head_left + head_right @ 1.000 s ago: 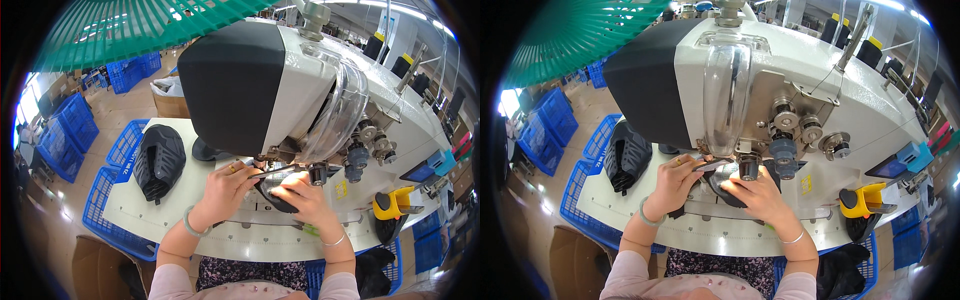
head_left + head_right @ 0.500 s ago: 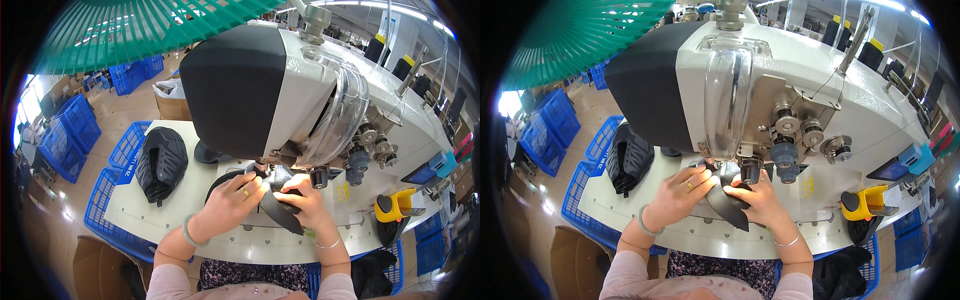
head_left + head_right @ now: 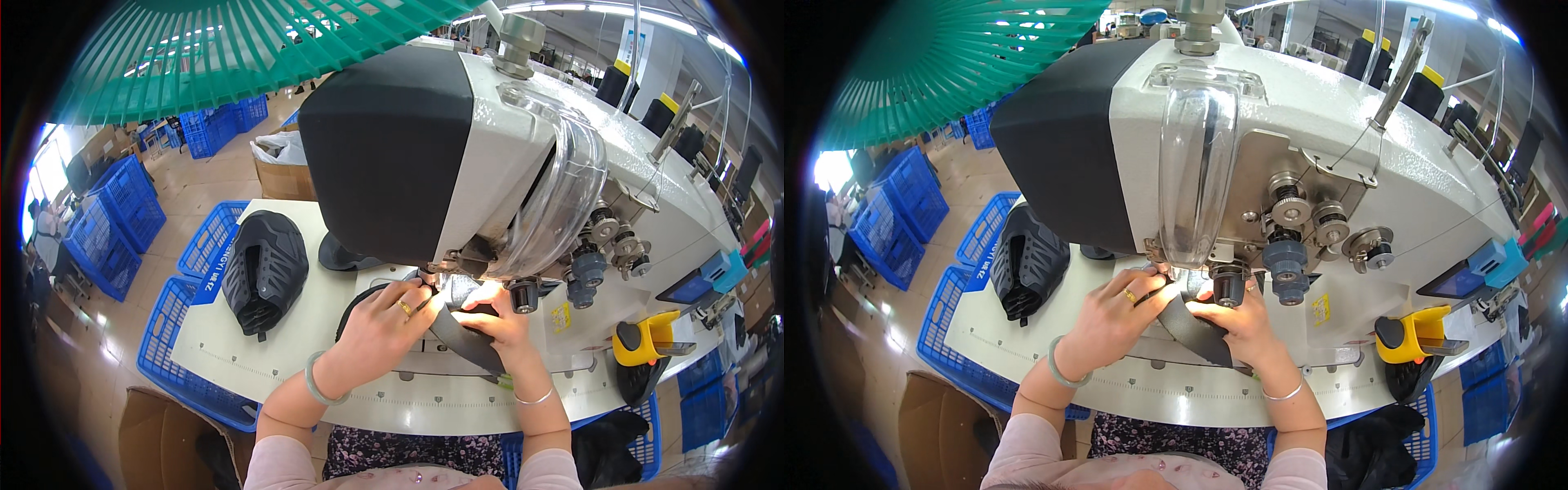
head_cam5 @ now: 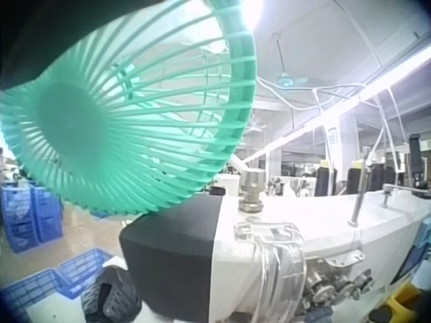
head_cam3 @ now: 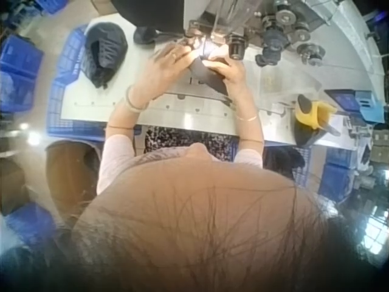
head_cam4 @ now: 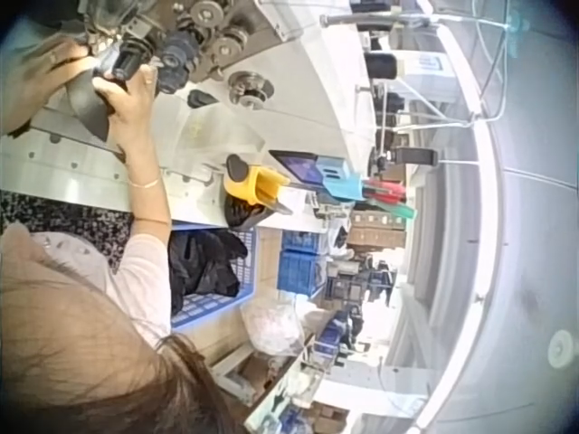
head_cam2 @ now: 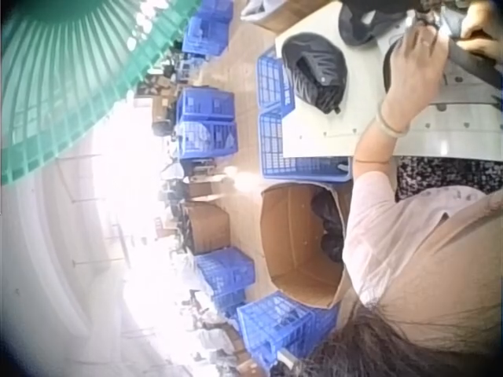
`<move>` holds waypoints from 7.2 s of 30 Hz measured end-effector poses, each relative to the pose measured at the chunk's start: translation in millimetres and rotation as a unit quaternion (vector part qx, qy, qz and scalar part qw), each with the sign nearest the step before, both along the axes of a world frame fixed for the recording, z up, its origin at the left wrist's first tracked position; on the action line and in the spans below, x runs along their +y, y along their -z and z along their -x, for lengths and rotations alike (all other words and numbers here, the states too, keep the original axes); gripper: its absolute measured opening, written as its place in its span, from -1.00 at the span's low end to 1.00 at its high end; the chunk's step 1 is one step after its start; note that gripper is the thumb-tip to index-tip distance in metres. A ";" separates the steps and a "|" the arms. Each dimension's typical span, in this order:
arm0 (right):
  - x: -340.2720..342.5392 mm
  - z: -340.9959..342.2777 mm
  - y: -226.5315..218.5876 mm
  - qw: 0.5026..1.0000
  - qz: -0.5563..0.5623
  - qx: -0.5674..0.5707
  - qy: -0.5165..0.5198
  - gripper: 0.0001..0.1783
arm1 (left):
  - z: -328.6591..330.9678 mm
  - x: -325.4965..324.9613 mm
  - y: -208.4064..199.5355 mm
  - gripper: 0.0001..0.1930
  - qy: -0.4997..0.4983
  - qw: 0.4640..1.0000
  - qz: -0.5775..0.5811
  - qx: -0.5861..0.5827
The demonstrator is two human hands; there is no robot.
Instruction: The recorder is using an industrial sewing machine to stitch together black shoe upper components in a factory setting.
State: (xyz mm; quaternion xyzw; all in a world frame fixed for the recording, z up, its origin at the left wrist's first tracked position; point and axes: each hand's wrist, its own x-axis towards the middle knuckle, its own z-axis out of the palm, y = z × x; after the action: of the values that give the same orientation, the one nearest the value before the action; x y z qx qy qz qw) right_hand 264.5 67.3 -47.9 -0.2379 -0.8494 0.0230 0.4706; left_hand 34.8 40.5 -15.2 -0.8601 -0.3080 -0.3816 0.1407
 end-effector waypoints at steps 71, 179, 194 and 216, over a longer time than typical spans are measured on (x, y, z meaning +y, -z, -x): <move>-30.2 17.1 -16.5 0.988 -0.038 -0.104 0.112 -0.51 | -7.1 -10.1 3.0 -0.65 -0.022 0.997 0.001 -0.069; -45.8 45.4 -10.2 0.981 -0.037 -0.041 0.184 -0.62 | -4.2 -4.1 -13.2 -0.71 0.017 0.999 0.038 -0.023; -33.6 34.4 -25.9 0.992 0.078 -0.009 0.102 -0.76 | -16.7 2.9 0.1 -0.83 -0.031 0.988 0.030 -0.151; -32.0 21.5 -8.8 0.990 0.033 -0.019 0.138 -0.53 | -5.1 -6.7 -4.2 -0.71 -0.037 0.999 0.016 -0.018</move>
State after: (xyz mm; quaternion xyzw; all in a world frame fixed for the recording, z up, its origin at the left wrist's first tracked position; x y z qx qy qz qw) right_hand 243.0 35.2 -39.1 -0.3684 -0.8160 -0.0190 0.4450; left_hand 39.9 33.8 -10.9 -0.8429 -0.3483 -0.3870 0.1355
